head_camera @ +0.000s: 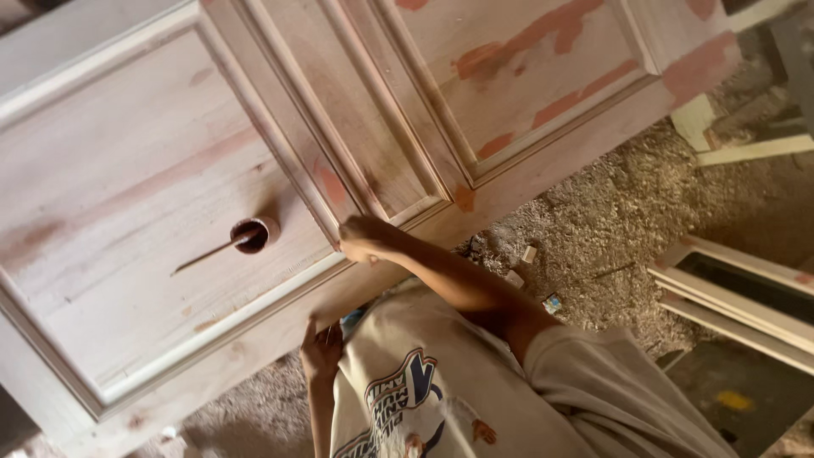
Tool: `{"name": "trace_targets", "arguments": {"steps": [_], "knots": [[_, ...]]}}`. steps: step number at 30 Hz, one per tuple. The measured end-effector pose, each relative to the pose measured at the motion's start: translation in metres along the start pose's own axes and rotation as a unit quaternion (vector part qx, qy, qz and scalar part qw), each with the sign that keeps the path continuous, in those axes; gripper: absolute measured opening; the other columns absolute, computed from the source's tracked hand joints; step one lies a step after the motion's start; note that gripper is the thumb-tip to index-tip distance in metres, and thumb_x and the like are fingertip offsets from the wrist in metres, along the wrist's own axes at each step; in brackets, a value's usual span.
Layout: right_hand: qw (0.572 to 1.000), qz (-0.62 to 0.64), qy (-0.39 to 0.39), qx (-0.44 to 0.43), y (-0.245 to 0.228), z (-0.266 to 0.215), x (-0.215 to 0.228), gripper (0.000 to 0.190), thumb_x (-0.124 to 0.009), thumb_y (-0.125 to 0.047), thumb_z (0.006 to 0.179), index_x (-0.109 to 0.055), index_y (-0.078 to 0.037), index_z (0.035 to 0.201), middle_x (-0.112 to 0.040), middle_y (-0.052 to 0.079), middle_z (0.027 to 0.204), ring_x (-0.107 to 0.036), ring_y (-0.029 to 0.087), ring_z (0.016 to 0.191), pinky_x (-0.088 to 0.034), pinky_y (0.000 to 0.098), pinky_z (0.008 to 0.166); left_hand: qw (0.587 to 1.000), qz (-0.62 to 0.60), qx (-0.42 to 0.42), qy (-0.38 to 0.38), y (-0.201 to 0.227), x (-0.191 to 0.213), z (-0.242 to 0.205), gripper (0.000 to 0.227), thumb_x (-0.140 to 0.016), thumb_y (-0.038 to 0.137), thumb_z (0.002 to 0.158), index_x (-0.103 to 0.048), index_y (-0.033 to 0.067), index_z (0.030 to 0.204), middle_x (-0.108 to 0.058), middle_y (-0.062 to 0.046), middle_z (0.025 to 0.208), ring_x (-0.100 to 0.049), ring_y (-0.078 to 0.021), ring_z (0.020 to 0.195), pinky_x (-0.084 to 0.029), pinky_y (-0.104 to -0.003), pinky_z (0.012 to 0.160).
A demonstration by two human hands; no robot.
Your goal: The person applies reddish-brown wood filler to a wooden door using a small container and a wooden stick. They spread the filler into the grooves and edges of the door panels, repeatedly dipping the stick to gather more filler.
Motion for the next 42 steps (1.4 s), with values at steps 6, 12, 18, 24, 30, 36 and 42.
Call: {"name": "trace_targets", "arguments": {"steps": [6, 12, 18, 24, 30, 36, 42], "knots": [[0.960, 0.262, -0.065, -0.077, 0.018, -0.113, -0.024, 0.058, -0.060, -0.038, 0.102, -0.043, -0.015, 0.154, -0.067, 0.002, 0.077, -0.058, 0.012, 0.049, -0.052, 0.0297, 0.046, 0.994, 0.051, -0.069, 0.065, 0.061, 0.022, -0.028, 0.056, -0.081, 0.040, 0.089, -0.060, 0.0062, 0.128, -0.059, -0.007, 0.107, -0.055, -0.0189, 0.093, -0.049, -0.033, 0.075], [0.891, 0.426, 0.144, -0.056, 0.081, -0.166, -0.032, 0.032, -0.054, -0.033, 0.106, -0.061, -0.004, 0.117, -0.062, 0.001, 0.068, -0.057, 0.010, 0.048, -0.049, 0.0275, 0.046, 0.987, 0.081, -0.067, 0.122, 0.082, 0.011, -0.029, 0.065, -0.084, 0.050, 0.083, -0.062, 0.0092, 0.128, -0.060, -0.006, 0.109, -0.053, -0.0180, 0.095, -0.047, -0.032, 0.078], [0.839, 0.482, 0.214, -0.133, 0.128, -0.182, -0.022, 0.037, -0.047, -0.033, 0.107, -0.060, -0.005, 0.088, -0.055, 0.002, 0.059, -0.051, 0.010, 0.045, -0.038, 0.0301, 0.039, 0.985, 0.116, -0.049, 0.116, 0.072, -0.006, -0.035, 0.082, -0.079, 0.066, 0.081, -0.056, 0.0093, 0.135, -0.052, -0.011, 0.112, -0.051, -0.0234, 0.091, -0.048, -0.039, 0.079], [0.835, 0.501, 0.225, -0.050, 0.152, -0.167, 0.008, 0.034, -0.049, -0.030, 0.108, -0.062, -0.002, 0.092, -0.061, 0.003, 0.072, -0.056, 0.010, 0.050, -0.047, 0.0274, 0.046, 0.974, 0.148, -0.073, 0.155, 0.059, -0.020, -0.042, 0.086, -0.070, 0.076, 0.083, -0.053, 0.0125, 0.139, -0.053, -0.013, 0.117, -0.050, -0.0245, 0.092, -0.049, -0.039, 0.082], [0.871, 0.446, 0.206, -0.009, 0.183, -0.147, 0.039, 0.032, -0.049, -0.029, 0.108, -0.062, -0.002, 0.099, -0.068, 0.004, 0.086, -0.060, 0.009, 0.056, -0.050, 0.0278, 0.049, 0.966, 0.154, -0.121, 0.167, 0.038, -0.040, -0.044, 0.086, -0.063, 0.076, 0.085, -0.048, 0.0134, 0.143, -0.054, -0.013, 0.123, -0.056, -0.0264, 0.098, -0.052, -0.042, 0.089], [0.868, 0.456, 0.196, 0.021, 0.203, -0.130, 0.079, 0.029, -0.050, -0.027, 0.108, -0.062, -0.001, 0.101, -0.068, 0.005, 0.086, -0.059, 0.009, 0.058, -0.049, 0.0269, 0.050, 0.952, 0.183, -0.172, 0.175, 0.009, -0.054, -0.046, 0.058, -0.062, 0.062, 0.089, -0.049, 0.0163, 0.121, -0.054, -0.009, 0.106, -0.057, -0.0231, 0.087, -0.054, -0.040, 0.084], [0.871, 0.452, 0.191, 0.008, 0.216, -0.112, 0.105, 0.027, -0.049, -0.025, 0.108, -0.062, -0.001, 0.102, -0.068, 0.004, 0.084, -0.057, 0.007, 0.056, -0.048, 0.0252, 0.049, 0.929, 0.194, -0.200, 0.243, 0.001, -0.045, -0.050, 0.038, -0.067, 0.047, 0.094, -0.047, 0.0150, 0.094, -0.048, -0.005, 0.083, -0.051, -0.0183, 0.070, -0.055, -0.036, 0.072]]}}
Point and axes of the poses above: each hand's wrist, its own z-axis towards the middle knuckle, its own x-axis out of the back of the hand, y = z × x, the point moved 7 cm from there along z, towards the middle knuckle
